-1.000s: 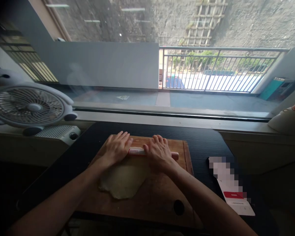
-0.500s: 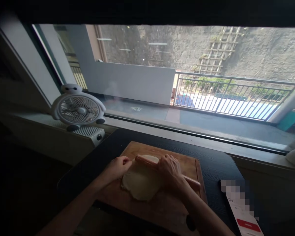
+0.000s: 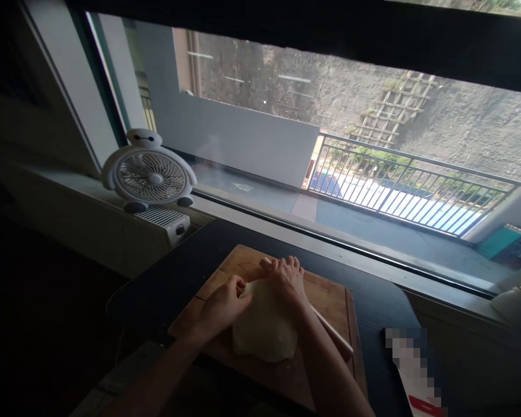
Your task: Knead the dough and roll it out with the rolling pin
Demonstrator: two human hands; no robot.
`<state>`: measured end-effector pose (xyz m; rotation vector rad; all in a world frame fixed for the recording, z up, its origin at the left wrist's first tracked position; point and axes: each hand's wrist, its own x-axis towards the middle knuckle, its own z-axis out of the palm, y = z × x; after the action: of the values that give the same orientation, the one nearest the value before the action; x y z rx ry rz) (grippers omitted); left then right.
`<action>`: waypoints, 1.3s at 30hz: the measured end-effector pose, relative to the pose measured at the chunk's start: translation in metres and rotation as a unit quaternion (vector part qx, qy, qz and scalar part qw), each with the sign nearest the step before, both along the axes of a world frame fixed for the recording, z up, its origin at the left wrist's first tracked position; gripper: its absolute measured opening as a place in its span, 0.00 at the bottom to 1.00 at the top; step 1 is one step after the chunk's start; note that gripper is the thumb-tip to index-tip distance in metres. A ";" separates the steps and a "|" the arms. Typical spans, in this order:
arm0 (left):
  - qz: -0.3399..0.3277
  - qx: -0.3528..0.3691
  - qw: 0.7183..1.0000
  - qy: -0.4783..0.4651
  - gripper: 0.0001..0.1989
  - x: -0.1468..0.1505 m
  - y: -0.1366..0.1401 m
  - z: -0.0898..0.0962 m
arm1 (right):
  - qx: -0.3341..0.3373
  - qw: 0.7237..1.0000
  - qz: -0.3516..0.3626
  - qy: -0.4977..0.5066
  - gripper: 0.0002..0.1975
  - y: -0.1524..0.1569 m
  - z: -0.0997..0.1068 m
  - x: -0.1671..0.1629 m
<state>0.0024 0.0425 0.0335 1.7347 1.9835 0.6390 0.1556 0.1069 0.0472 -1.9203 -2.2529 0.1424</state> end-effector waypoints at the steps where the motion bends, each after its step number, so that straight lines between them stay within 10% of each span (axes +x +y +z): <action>1: 0.003 -0.001 1.000 -0.007 0.15 0.001 0.001 0.001 | -0.001 1.000 0.025 0.005 0.23 -0.006 -0.002 -0.003; 5: -0.003 -0.011 1.000 -0.013 0.14 -0.001 0.008 0.001 | 0.001 0.994 0.107 0.024 0.22 -0.016 -0.012 -0.009; 12: -0.003 -0.006 1.000 -0.025 0.11 0.002 0.012 -0.003 | -0.032 0.999 0.022 -0.004 0.23 0.013 -0.014 -0.001; 18: -0.009 -0.004 0.998 -0.054 0.12 0.001 0.016 -0.006 | 0.109 0.993 0.047 -0.001 0.22 -0.007 -0.023 -0.006; 30: 0.062 0.141 0.971 -0.181 0.08 0.012 -0.006 -0.014 | 0.138 0.988 0.046 -0.047 0.24 0.010 0.009 0.030; 39: 0.061 0.158 0.964 -0.206 0.29 0.000 -0.020 -0.031 | 0.138 0.984 0.097 0.058 0.14 -0.019 -0.015 -0.019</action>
<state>0.0023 0.0221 0.0029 1.4920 1.7700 1.3042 0.1370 0.0882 0.0323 -1.5153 -2.2436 -0.0309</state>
